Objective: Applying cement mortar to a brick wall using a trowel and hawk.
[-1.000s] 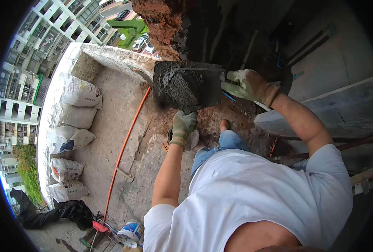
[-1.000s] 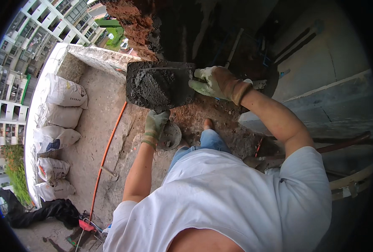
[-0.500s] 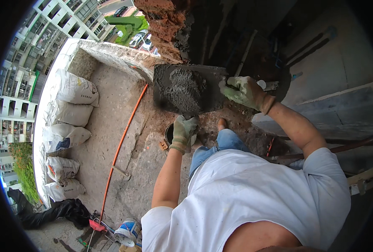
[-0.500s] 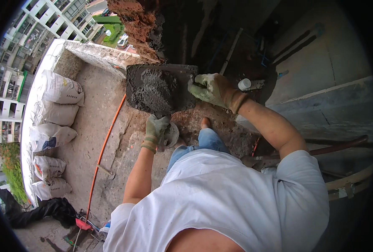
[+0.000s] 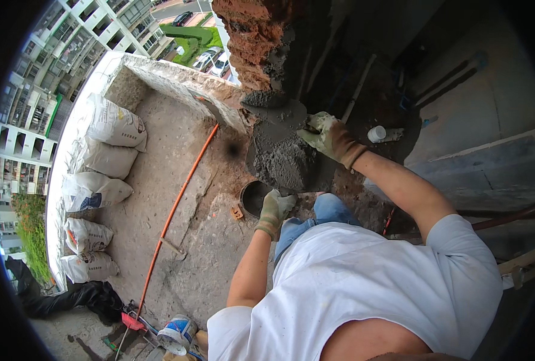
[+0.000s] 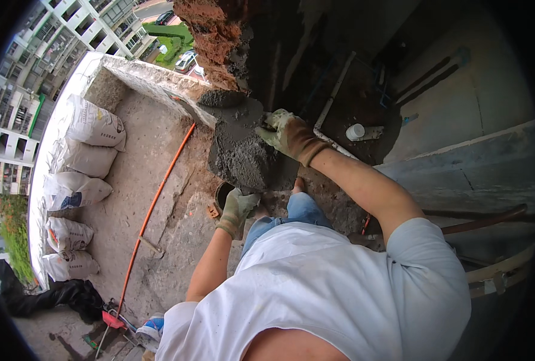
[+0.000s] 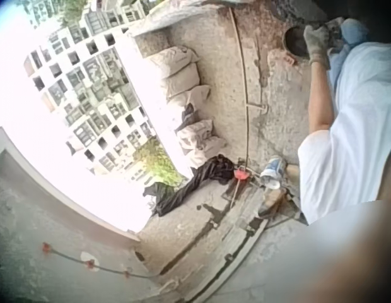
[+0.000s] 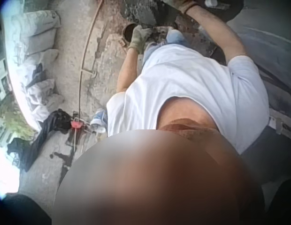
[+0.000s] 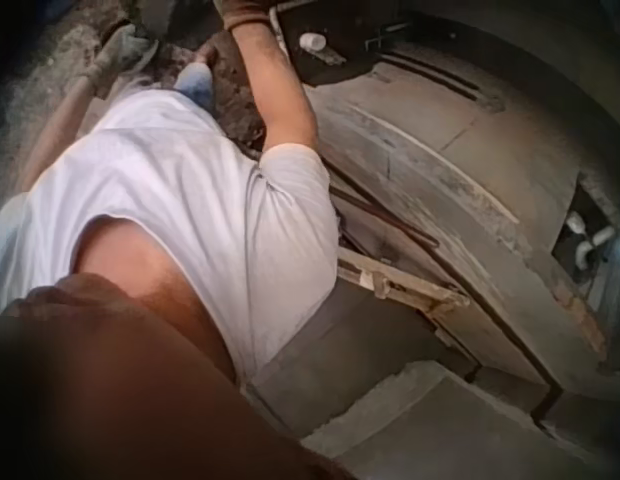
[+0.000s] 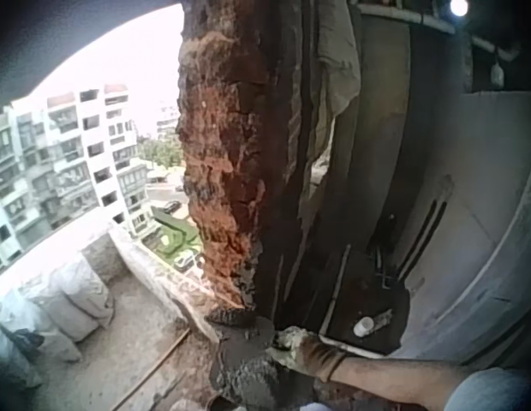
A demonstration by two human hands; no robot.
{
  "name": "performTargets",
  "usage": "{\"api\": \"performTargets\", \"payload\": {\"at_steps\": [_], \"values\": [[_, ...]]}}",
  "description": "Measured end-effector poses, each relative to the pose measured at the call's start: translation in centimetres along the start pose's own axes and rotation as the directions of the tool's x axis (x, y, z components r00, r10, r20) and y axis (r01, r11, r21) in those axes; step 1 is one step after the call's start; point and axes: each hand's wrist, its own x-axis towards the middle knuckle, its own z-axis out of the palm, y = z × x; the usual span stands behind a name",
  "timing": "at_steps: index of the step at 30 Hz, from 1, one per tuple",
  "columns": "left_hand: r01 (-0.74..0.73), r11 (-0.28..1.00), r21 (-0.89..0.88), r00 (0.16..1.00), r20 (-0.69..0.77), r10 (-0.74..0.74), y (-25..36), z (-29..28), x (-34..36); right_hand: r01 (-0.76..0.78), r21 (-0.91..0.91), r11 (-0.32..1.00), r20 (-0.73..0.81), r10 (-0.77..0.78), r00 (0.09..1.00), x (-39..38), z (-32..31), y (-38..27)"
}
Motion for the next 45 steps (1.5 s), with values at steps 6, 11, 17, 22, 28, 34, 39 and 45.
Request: {"api": "performTargets", "payload": {"at_steps": [6,11,17,22,28,34,39,45], "values": [[-0.053,0.976,-0.213,0.991,-0.131,0.026,-1.1,-1.9,0.3,-0.648,0.342,0.681,0.384,0.528,0.758,6.9,2.3,-1.0],[-0.021,0.973,-0.230,0.990,-0.141,-0.012,1.4,-2.3,0.0,-0.807,0.257,0.531,0.580,0.583,0.569,13.6,-1.6,1.5],[0.068,0.963,-0.259,0.985,-0.139,-0.107,4.1,-0.9,-0.3,-0.783,0.176,0.597,0.618,0.552,0.560,17.6,-3.9,-0.7],[0.061,0.960,-0.272,0.988,-0.118,-0.096,2.8,-0.8,0.9,-0.581,0.191,0.792,0.481,0.440,0.758,17.5,-2.7,-1.2],[0.060,0.957,-0.284,0.986,-0.130,-0.100,2.5,-0.6,1.3,-0.569,-0.052,0.821,0.513,0.511,0.690,11.2,1.9,-0.3],[-0.021,0.976,-0.217,0.980,-0.197,-0.023,-0.2,-2.3,1.6,-0.726,-0.032,0.687,0.523,0.630,0.574,13.0,0.3,-1.7],[0.015,0.976,-0.218,0.981,-0.184,-0.056,-1.8,-3.0,2.3,-0.721,-0.007,0.693,0.624,0.566,0.538,16.7,-2.3,-1.4],[0.021,0.947,-0.321,0.984,-0.160,-0.076,0.2,-2.6,1.0,-0.259,0.109,0.960,0.387,0.199,0.900,15.6,-0.9,-1.4]]}}
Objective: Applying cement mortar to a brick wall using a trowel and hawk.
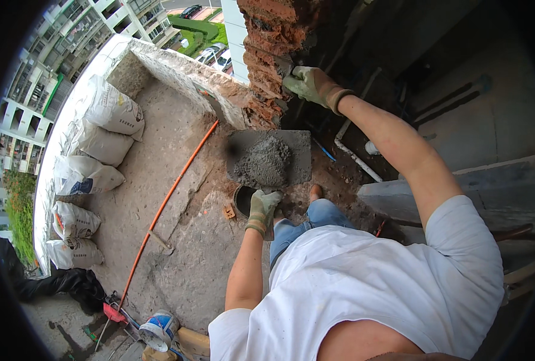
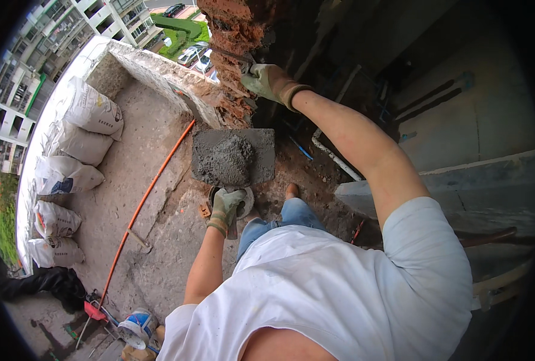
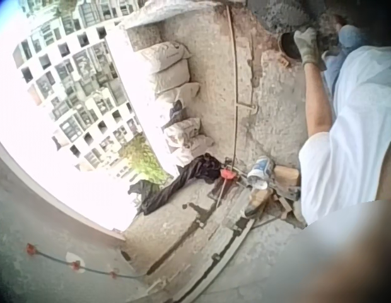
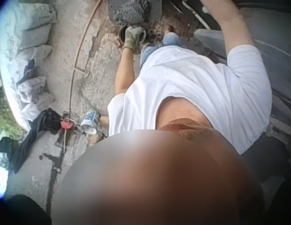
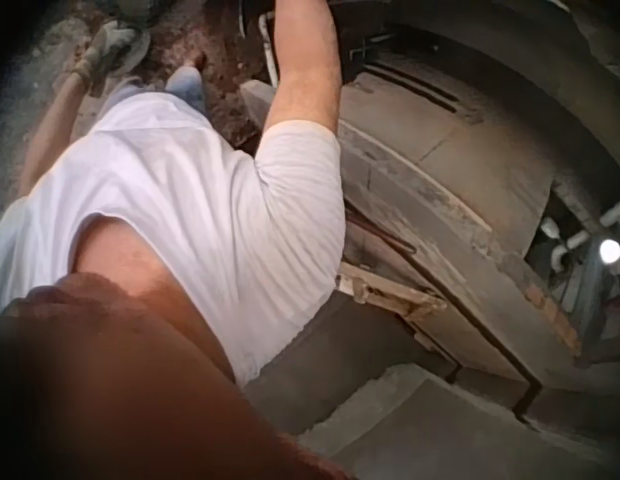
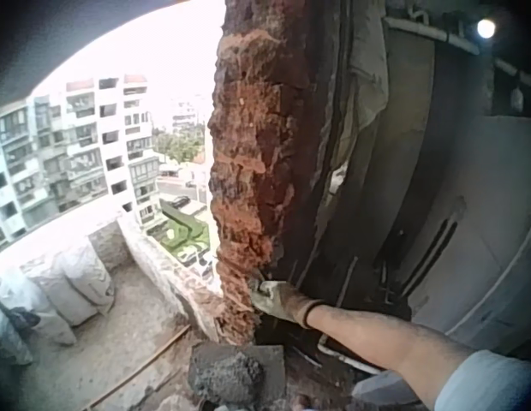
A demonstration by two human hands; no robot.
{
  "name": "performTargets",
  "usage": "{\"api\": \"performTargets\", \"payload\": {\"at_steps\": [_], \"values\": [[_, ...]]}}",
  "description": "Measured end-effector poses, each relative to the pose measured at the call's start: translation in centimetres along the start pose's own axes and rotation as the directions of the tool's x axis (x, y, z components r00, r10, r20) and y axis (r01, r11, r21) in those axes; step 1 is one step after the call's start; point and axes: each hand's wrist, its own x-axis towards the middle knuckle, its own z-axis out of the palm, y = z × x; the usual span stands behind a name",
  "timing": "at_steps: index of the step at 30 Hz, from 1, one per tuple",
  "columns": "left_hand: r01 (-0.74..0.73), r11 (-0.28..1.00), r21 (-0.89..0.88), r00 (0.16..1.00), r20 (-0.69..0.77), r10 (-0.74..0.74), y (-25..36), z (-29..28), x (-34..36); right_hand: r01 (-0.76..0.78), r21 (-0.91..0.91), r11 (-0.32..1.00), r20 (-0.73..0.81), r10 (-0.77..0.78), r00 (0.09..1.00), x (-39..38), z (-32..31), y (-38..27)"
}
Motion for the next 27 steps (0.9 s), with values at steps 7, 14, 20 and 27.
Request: {"api": "performTargets", "payload": {"at_steps": [7,14,20,27], "values": [[-0.085,0.996,-0.001,0.994,-0.068,0.085,-2.5,-2.3,0.2,-0.001,-0.419,0.908,0.128,0.060,0.990,-6.5,-2.9,8.9],[-0.014,0.999,-0.037,0.993,-0.120,0.009,0.5,0.7,-0.9,0.065,-0.511,0.857,0.143,0.011,0.990,-3.8,-7.9,8.7],[0.010,1.000,-0.017,0.992,-0.122,-0.012,0.6,3.3,0.2,-0.251,-0.293,0.923,0.353,0.348,0.869,-2.0,-14.5,1.5],[0.066,0.996,-0.066,0.985,-0.155,-0.076,1.5,7.0,0.5,-0.285,-0.090,0.954,0.446,0.294,0.845,-1.7,-17.9,1.6]]}}
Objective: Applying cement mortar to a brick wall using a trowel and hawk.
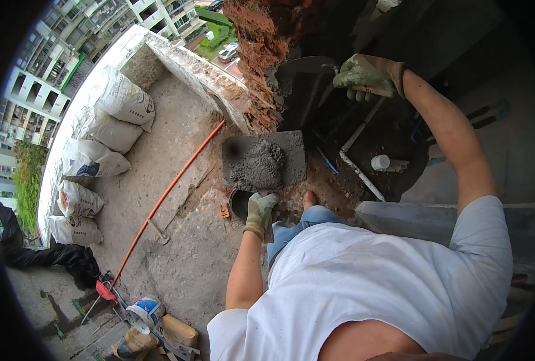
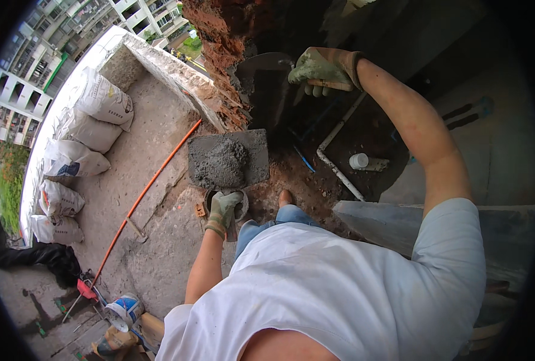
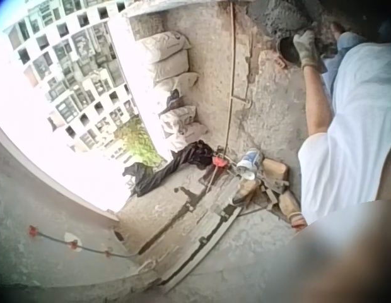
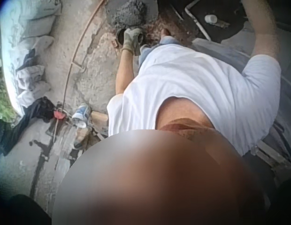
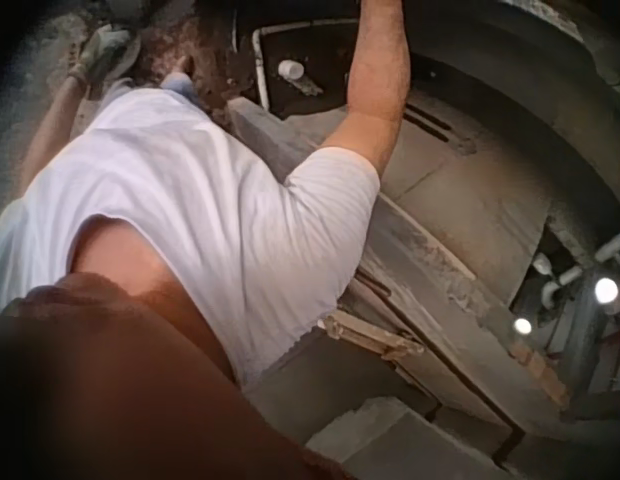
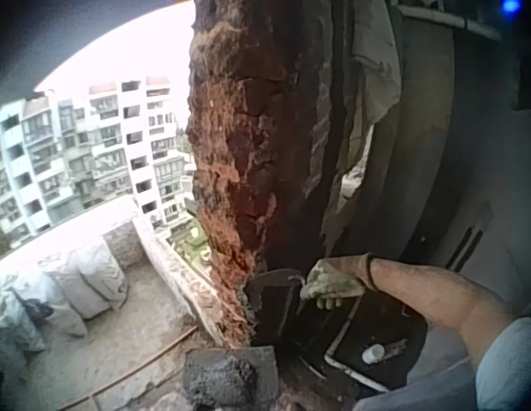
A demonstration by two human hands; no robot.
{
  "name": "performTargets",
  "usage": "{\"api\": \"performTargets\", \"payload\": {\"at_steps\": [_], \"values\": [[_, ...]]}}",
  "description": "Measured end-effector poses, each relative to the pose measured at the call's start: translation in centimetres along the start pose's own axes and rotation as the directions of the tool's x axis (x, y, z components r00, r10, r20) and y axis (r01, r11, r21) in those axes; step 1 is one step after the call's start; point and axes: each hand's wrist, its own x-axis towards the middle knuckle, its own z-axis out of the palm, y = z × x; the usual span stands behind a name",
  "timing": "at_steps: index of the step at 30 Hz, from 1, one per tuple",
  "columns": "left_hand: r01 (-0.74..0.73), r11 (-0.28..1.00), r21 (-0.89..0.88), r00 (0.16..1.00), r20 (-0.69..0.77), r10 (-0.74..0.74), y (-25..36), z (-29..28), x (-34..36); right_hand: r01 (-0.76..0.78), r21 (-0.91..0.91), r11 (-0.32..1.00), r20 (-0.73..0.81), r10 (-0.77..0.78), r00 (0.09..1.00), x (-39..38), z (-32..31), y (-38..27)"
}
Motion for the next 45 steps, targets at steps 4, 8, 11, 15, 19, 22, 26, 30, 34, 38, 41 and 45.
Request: {"api": "performTargets", "payload": {"at_steps": [4,8,11,15,19,22,26,30,34,38,41,45], "values": [[0.030,0.999,-0.046,0.999,0.028,-0.028,-0.3,0.1,-0.4,0.023,0.114,0.993,-0.021,-0.020,1.000,-0.6,2.7,1.7],[0.052,0.999,0.008,0.997,0.055,-0.053,-0.4,-0.4,0.2,0.348,-0.042,0.936,-0.395,-0.336,0.855,1.9,10.9,6.2],[-0.004,1.000,-0.030,0.998,0.069,0.006,0.9,-0.4,-0.6,0.256,-0.032,0.966,-0.437,-0.243,0.866,4.1,13.8,4.6],[-0.029,0.997,-0.076,0.998,0.062,0.034,-0.8,-2.4,0.0,0.155,0.250,0.956,-0.350,-0.060,0.935,2.5,13.0,1.8],[-0.066,0.996,-0.059,0.995,0.070,0.070,-1.6,-3.9,0.2,0.215,-0.009,0.977,-0.588,-0.179,0.789,3.5,13.5,2.5],[-0.022,0.999,-0.045,0.998,0.058,0.025,-0.9,-4.4,-0.8,0.150,-0.341,0.928,-0.712,-0.359,0.603,4.6,16.1,2.8],[0.010,0.999,0.034,0.998,0.059,-0.012,-1.0,-6.1,-1.1,0.142,-0.394,0.908,-0.645,-0.383,0.661,7.4,20.9,4.4],[0.000,1.000,-0.001,0.998,0.056,0.000,-0.7,-7.3,-2.4,0.009,0.081,0.997,-0.452,0.029,0.891,8.5,21.8,2.7],[-0.027,0.998,-0.050,1.000,0.013,0.028,-0.9,-8.3,-2.9,-0.167,0.368,0.915,-0.218,0.260,0.941,9.0,19.3,1.3],[0.004,0.998,-0.058,1.000,0.015,-0.003,-1.3,-9.2,-2.9,-0.124,0.416,0.901,-0.197,0.222,0.955,8.1,17.2,-0.8],[0.008,0.997,-0.076,1.000,0.010,-0.007,-1.8,-9.4,-2.6,-0.131,0.397,0.908,-0.201,0.225,0.953,7.6,16.3,-2.1],[0.014,0.994,-0.109,0.999,0.050,-0.009,-2.3,-9.8,-2.3,-0.097,0.337,0.937,-0.267,0.194,0.944,8.1,16.8,-0.7]]}}
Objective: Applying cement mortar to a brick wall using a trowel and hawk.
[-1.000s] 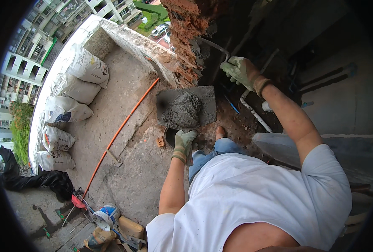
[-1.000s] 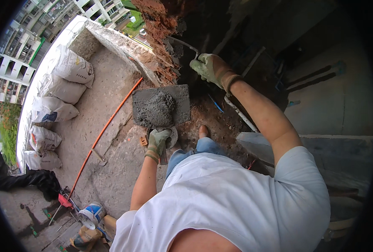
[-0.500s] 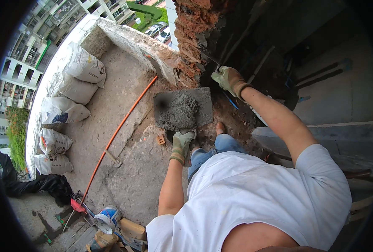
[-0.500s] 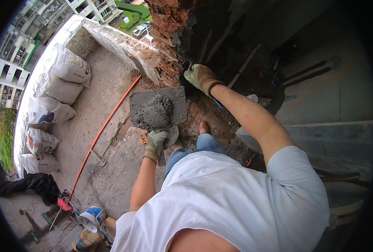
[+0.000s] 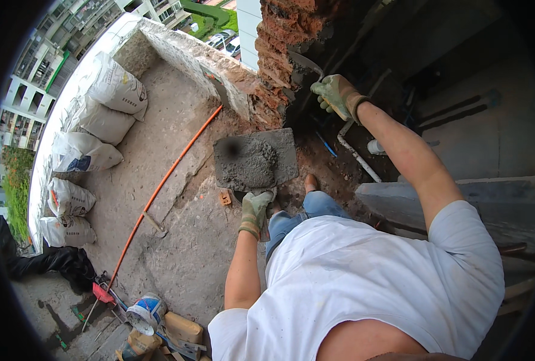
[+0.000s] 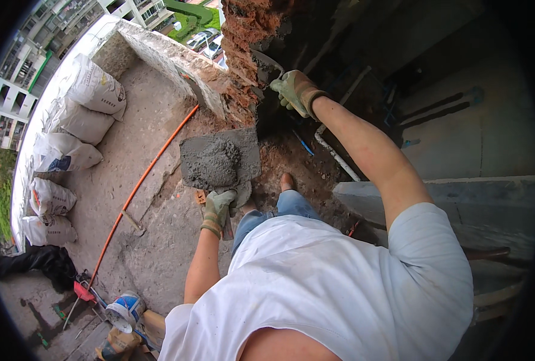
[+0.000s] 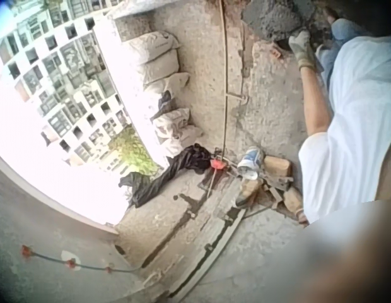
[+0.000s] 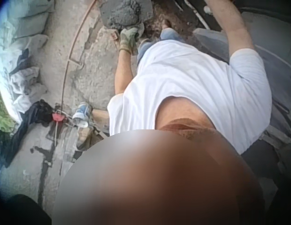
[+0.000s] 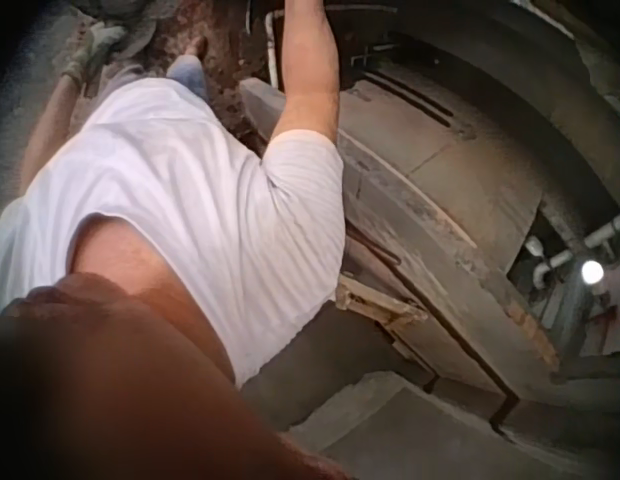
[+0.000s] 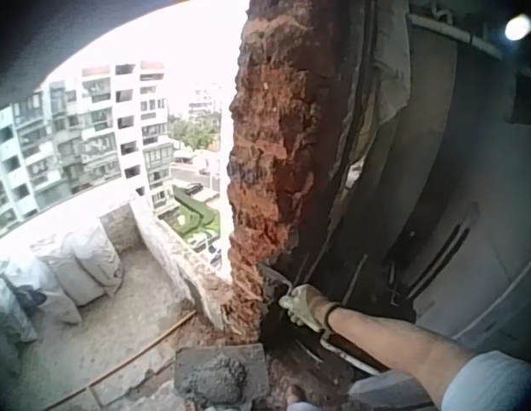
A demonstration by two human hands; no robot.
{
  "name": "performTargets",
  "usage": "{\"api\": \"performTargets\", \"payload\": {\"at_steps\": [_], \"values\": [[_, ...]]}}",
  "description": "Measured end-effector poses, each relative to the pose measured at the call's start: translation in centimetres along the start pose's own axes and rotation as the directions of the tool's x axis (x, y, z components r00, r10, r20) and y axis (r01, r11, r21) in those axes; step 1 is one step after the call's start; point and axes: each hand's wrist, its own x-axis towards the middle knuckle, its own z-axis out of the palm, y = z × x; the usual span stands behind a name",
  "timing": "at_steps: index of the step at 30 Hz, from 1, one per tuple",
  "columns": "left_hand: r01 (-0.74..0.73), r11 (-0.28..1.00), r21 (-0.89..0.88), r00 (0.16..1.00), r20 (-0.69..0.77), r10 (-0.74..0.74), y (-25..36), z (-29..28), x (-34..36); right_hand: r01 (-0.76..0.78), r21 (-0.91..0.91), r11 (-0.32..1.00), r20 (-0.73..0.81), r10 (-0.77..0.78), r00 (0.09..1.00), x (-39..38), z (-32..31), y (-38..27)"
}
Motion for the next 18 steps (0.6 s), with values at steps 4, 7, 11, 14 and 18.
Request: {"api": "performTargets", "payload": {"at_steps": [4,7,11,14,18], "values": [[0.050,0.999,-0.001,0.999,-0.007,-0.050,-0.1,0.1,0.1,0.344,-0.235,0.909,-0.267,-0.401,0.876,-0.5,2.3,4.7],[0.056,0.998,-0.002,0.998,-0.013,-0.056,-0.1,0.3,0.4,0.354,-0.326,0.877,-0.246,-0.440,0.864,-0.4,2.5,6.4],[0.032,0.997,0.067,0.999,0.003,-0.032,-0.8,0.1,1.4,0.156,-0.130,0.979,-0.163,-0.177,0.971,-0.7,2.4,5.6],[0.047,0.994,0.095,0.999,0.001,-0.047,-0.4,0.9,1.3,0.079,0.134,0.988,-0.138,-0.060,0.989,-1.4,1.0,2.9],[0.059,0.997,0.051,0.998,-0.003,-0.059,0.3,2.0,1.1,0.485,-0.026,0.874,-0.185,-0.481,0.857,-0.7,-1.1,3.5]]}}
